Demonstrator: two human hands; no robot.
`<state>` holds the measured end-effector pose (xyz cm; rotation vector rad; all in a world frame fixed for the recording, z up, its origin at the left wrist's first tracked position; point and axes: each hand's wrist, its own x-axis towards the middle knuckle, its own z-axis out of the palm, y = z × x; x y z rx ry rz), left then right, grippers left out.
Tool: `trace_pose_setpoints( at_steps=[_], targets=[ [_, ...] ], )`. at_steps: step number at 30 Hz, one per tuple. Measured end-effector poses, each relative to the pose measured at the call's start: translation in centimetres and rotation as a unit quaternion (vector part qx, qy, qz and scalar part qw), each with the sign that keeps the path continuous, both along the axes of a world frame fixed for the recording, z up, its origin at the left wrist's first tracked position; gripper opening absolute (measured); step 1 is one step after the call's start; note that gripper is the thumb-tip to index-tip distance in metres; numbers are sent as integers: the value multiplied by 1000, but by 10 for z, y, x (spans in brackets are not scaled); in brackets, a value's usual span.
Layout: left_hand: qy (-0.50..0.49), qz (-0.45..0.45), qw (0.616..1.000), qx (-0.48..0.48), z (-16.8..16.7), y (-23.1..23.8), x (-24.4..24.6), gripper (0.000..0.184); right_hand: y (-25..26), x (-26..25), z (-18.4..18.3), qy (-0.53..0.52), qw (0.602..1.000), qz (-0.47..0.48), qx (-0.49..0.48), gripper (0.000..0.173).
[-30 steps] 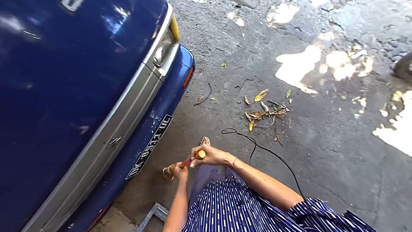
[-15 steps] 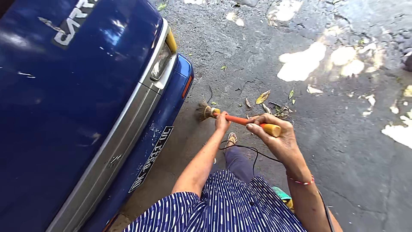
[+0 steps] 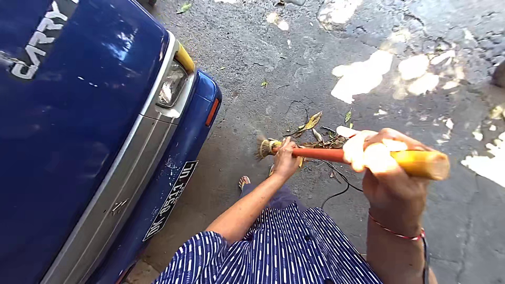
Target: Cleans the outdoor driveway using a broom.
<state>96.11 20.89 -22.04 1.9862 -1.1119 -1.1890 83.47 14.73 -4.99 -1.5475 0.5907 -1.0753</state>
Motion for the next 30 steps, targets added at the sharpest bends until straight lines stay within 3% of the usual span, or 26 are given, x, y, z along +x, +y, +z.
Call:
trace_pose_setpoints(
  at_steps=[4,6,8,10,13,18,22,26,29,30],
  targets=[
    [-69,70,992,78,-33,46,38,21,-13,15,-49,58,988,96,103,17],
    [-100,79,977,172,-60,68,59,24,-8,29,-89,75,972,180,132,21],
    [-97,86,954,269,-84,81,73,30,1,41,-125,74,951,257,158,20],
    [-81,96,949,288,-97,80,74,32,3,45,-138,81,938,292,167,18],
    [-50,95,973,202,-85,41,52,30,-16,36,-107,127,957,237,111,21],
    [29,-10,996,82,-45,-69,-3,29,-59,9,-30,174,980,19,-95,27],
    [51,-72,996,-23,-31,-132,-15,25,-65,26,-7,124,979,-102,-128,23],
    [21,-49,997,-54,21,-174,19,28,-103,39,10,6,976,-102,-192,27],
    [-11,1,987,-160,8,-201,82,23,-139,66,4,-13,979,-94,-180,24],
    [-27,-5,989,-143,6,-216,114,24,-153,83,-4,-17,982,-94,-165,21]
  ],
)
